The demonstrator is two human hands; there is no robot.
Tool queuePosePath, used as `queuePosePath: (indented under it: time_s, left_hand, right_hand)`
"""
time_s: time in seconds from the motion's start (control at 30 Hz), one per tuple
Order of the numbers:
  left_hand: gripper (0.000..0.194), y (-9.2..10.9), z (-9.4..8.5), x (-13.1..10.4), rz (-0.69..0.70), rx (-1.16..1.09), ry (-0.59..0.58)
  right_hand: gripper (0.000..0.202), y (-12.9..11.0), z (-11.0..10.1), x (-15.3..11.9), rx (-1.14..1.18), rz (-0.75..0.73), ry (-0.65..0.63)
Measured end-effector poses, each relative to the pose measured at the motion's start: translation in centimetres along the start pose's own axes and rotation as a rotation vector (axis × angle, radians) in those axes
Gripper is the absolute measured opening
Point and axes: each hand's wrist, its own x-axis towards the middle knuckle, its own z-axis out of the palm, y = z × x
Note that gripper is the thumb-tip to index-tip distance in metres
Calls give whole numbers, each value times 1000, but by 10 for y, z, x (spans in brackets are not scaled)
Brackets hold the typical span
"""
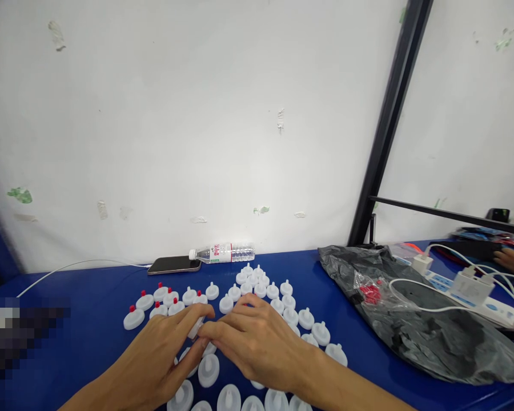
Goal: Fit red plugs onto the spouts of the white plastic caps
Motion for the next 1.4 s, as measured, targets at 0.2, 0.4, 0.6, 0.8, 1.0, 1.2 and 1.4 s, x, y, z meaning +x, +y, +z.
queuePosePath:
  time_s: [0.2, 0.4, 0.6, 0.8, 1.0, 1.2, 1.4]
  left_hand:
    - [30, -1, 1, -1, 16, 31, 22]
    - [32, -1, 2, -2, 25, 64, 20]
    - [29, 0, 1, -1, 24, 53, 3]
    - [26, 2, -1, 0, 17, 55, -3]
    - [21, 2, -3, 3, 2, 60, -50]
    - [21, 2, -2, 2, -12, 8, -43]
    - [23, 2, -2, 1, -14, 8, -53]
  right_hand:
    - [21, 1, -2, 1, -7, 6, -4]
    - [18, 0, -2, 2, -16, -9, 2]
    - [19, 0, -2, 0, -17, 10, -25]
    - [20, 1, 0, -2, -18, 19, -42]
    - [20, 1, -1, -1, -11, 14, -36]
    - [20, 1, -1, 0, -25, 4, -22]
    - [22, 1, -2, -1, -27, 16, -41]
